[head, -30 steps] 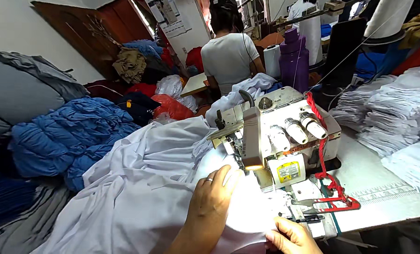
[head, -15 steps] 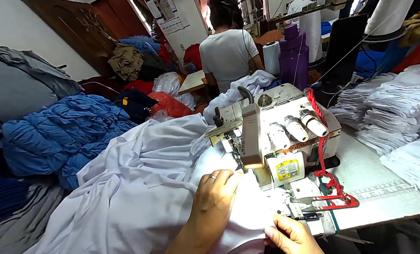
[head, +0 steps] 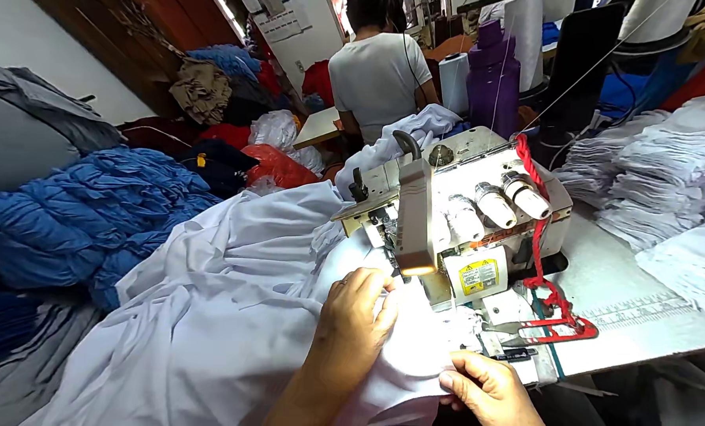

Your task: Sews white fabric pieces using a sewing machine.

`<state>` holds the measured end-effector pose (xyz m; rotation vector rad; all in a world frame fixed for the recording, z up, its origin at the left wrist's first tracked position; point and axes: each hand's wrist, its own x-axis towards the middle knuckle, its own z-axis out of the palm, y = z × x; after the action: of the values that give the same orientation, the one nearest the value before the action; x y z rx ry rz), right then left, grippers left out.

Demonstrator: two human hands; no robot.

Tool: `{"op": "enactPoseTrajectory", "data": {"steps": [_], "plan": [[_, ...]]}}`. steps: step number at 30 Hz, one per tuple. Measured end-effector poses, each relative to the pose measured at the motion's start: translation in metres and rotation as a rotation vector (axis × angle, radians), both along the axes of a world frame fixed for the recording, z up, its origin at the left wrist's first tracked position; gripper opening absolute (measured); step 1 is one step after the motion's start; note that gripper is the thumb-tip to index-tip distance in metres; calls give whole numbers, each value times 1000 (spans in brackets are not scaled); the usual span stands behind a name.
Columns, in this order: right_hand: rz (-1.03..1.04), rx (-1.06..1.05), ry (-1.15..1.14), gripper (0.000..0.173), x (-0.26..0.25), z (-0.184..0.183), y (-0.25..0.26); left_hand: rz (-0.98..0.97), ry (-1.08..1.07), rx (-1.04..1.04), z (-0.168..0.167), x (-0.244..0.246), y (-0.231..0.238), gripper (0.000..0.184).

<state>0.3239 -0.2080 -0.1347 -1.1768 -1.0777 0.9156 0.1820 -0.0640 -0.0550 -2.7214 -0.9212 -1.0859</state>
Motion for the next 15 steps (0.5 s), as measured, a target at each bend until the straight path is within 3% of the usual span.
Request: {"op": "enactPoseTrajectory", "data": {"steps": [8,15], "plan": [[-44,-59,46,55,-5,7,4,-73,-132,-197,7,3,0,10],[53,-230,69,26,4,13,10,17,-59,-233,-1,12,8,10]]}}
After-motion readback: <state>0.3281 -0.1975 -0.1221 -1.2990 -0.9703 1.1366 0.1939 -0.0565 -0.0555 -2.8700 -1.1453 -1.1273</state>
